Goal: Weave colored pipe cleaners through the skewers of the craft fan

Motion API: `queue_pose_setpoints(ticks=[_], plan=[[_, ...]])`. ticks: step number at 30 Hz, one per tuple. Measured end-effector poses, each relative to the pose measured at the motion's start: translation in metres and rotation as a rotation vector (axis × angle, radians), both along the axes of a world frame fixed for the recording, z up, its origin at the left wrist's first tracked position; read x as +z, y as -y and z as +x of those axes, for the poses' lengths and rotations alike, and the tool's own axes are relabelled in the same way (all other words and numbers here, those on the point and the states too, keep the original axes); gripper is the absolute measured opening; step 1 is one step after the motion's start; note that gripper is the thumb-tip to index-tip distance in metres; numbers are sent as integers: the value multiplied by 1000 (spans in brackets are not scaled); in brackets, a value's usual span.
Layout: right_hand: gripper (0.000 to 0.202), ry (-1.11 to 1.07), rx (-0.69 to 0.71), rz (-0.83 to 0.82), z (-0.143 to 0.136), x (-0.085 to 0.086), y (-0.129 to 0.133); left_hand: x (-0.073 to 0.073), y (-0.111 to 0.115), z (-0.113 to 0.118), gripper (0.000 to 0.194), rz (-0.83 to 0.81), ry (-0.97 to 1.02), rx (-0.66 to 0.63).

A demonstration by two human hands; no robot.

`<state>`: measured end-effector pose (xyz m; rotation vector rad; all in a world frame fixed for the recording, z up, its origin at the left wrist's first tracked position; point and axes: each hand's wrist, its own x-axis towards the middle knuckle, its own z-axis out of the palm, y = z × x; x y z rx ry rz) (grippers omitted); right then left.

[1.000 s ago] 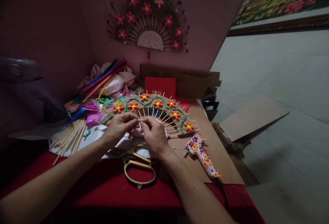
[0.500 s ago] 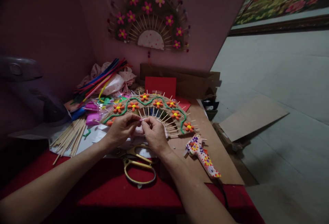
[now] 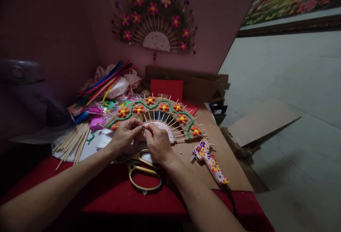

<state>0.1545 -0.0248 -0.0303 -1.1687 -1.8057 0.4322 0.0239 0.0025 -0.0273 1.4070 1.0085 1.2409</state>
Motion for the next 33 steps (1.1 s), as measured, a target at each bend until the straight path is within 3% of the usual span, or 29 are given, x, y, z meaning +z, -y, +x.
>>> queue_pose_setpoints(ticks=[3,6,9,13,17,22,28,33], plan=[[18,70,-43,20,1,0,1,2,0,-1,15,-177,136,-80],[19,105,-72,54,3,0,0,8,-2,-4,10,-448,299,-309],[19,150,-84,79,5,0,0,11,-2,-7,7,-554,383,-407],[17,195,-95,70,4,0,1,6,-2,-5,6,-489,360,-300],[18,167,-84,60,4,2,2,4,0,-3,18,-384,298,-187],[19,75,-71,54,4,7,3,10,2,-3,28,-355,293,-206],[18,-13,-79,6,4,9,4,12,5,0,28,-184,247,-233],[18,-52,-64,6,4,12,4,11,2,-1,28,-166,258,-262]])
